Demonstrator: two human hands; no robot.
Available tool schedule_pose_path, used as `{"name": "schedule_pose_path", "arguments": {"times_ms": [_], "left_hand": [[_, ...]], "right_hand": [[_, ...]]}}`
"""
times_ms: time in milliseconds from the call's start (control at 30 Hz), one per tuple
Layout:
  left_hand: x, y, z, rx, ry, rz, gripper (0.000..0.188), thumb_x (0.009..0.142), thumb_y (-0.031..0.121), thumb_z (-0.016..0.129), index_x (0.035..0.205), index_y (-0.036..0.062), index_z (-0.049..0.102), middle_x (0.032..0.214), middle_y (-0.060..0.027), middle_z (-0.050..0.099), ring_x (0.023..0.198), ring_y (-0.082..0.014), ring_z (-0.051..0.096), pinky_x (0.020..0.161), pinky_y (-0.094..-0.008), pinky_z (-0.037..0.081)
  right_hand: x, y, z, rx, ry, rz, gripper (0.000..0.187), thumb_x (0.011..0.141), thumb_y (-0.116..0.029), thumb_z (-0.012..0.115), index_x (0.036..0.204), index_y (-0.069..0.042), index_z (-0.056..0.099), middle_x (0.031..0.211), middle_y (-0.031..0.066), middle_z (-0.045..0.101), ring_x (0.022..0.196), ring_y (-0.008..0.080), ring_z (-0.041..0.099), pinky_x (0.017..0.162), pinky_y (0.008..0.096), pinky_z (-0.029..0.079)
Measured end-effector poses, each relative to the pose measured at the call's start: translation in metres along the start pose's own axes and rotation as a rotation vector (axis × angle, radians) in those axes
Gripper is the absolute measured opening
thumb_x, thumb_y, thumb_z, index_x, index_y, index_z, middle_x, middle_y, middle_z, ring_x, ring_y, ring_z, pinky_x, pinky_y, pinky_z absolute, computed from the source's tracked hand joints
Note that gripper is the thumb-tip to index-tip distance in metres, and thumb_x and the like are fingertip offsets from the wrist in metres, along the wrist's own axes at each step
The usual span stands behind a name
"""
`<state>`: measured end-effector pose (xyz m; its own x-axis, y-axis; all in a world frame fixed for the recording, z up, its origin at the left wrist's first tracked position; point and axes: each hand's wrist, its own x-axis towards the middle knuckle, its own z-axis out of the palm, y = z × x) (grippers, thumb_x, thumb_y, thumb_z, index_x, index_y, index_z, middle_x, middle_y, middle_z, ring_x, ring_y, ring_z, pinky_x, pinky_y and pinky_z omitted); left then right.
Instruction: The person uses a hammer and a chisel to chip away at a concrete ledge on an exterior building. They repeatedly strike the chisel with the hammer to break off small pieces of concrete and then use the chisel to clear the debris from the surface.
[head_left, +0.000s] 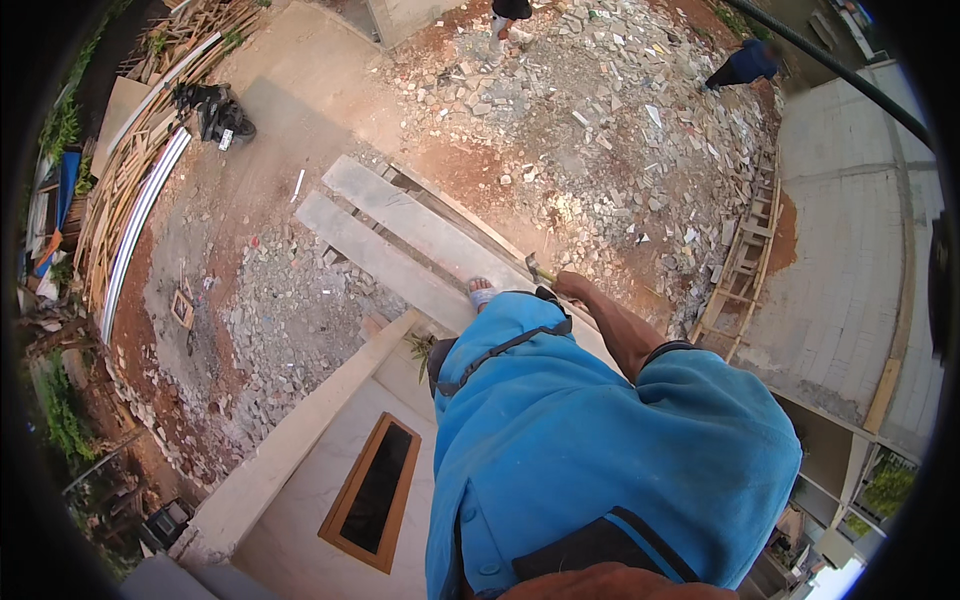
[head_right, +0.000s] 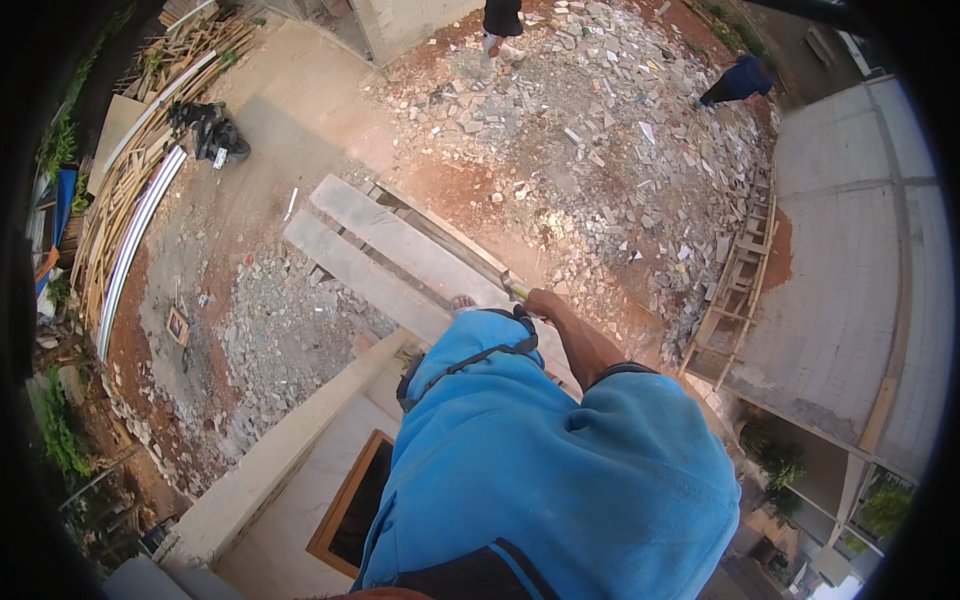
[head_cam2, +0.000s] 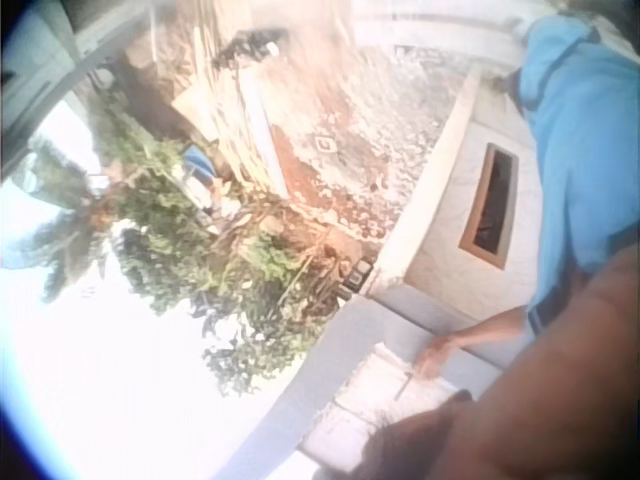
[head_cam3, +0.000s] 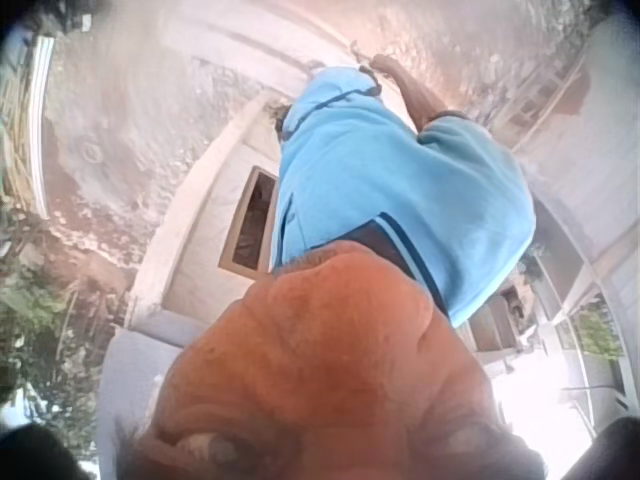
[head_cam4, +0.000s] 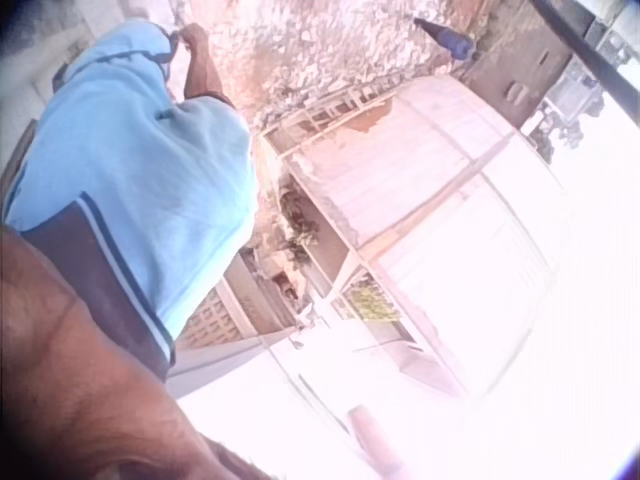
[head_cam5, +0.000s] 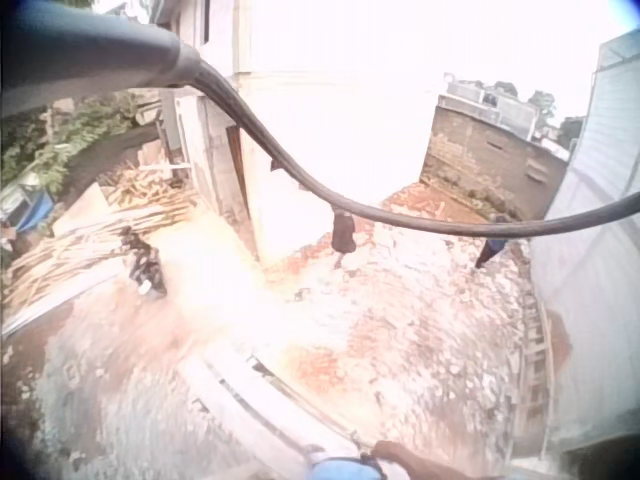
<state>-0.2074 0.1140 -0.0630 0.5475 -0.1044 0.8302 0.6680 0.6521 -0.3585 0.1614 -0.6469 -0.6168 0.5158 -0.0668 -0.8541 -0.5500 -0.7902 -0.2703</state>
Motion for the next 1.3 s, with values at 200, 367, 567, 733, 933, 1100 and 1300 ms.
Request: {"name": "schedule_pose_path", "arguments": {"times_ms": [200,367,567,733,933,1100,1300], "left_hand": [[0.027,0.041,-0.052,0.059,-0.019,-0.027,0.045,0.109,0.023,0.034,0.142,-0.0025,0.05,0.137,-0.0236,0.055,0.123,-0.0388,0.056,0.101,-0.0541,0.045],[0.039,0.048,-0.062,0.101,-0.031,-0.034,0.043,0.108,0.024,0.039,0.139,-0.0021,0.052,0.131,-0.0227,0.058,0.118,-0.0371,0.059,0.096,-0.0521,0.048],[0.053,0.036,-0.046,0.192,-0.06,-0.09,0.041,0.108,0.027,0.044,0.135,-0.0018,0.056,0.125,-0.0216,0.061,0.112,-0.0351,0.062,0.089,-0.0497,0.051],[0.023,0.033,0.016,0.288,-0.039,-0.112,0.041,0.108,0.028,0.047,0.133,-0.0023,0.057,0.12,-0.0216,0.063,0.109,-0.0347,0.064,0.087,-0.0491,0.052],[0.026,0.028,0.019,-0.487,-0.287,-0.505,0.064,0.105,0.05,0.032,0.093,0.0033,0.075,0.083,-0.0127,0.068,0.089,-0.0349,0.058,0.096,-0.0483,0.038],[0.034,0.021,0.0,-0.589,-0.251,-0.454,0.07,0.106,0.054,0.027,0.091,0.0048,0.075,0.093,-0.007,0.071,0.105,-0.0286,0.058,0.106,-0.0478,0.033],[0.012,0.022,0.013,-0.547,-0.23,-0.438,0.071,0.105,0.058,0.029,0.088,0.0063,0.075,0.09,-0.004,0.071,0.106,-0.0247,0.058,0.104,-0.0452,0.035]], "right_hand": [[-0.009,-0.006,-0.012,0.221,0.045,0.095,0.039,0.085,-0.026,0.058,0.094,0.012,0.067,0.074,0.0226,0.069,0.054,0.0324,0.068,0.045,0.0436,0.053],[-0.019,0.007,0.003,0.148,0.026,0.144,0.039,0.083,-0.028,0.061,0.093,0.009,0.068,0.076,0.0228,0.069,0.056,0.0325,0.068,0.048,0.0435,0.053],[-0.007,0.024,0.04,-0.011,-0.042,0.111,0.042,0.082,-0.034,0.067,0.099,0.004,0.07,0.086,0.0212,0.072,0.072,0.0342,0.073,0.058,0.0452,0.055],[0.026,-0.003,0.03,-0.055,-0.013,0.045,0.037,0.079,-0.025,0.069,0.099,0.006,0.072,0.092,0.0237,0.073,0.078,0.0336,0.075,0.062,0.0463,0.056],[0.048,-0.075,-0.007,-0.018,-0.031,0.001,0.025,0.074,-0.011,0.064,0.083,0.013,0.069,0.073,0.0227,0.07,0.065,0.0343,0.072,0.054,0.0447,0.057],[0.091,-0.132,-0.019,-0.384,-0.139,-0.122,0.024,0.08,-0.009,0.058,0.087,0.01,0.07,0.069,0.0216,0.068,0.061,0.0323,0.071,0.052,0.0445,0.055],[0.077,-0.169,0.008,-0.508,0.106,-0.433,0.041,0.08,-0.031,0.07,0.095,0.008,0.069,0.077,0.0228,0.071,0.07,0.0349,0.072,0.062,0.0457,0.056]]}}
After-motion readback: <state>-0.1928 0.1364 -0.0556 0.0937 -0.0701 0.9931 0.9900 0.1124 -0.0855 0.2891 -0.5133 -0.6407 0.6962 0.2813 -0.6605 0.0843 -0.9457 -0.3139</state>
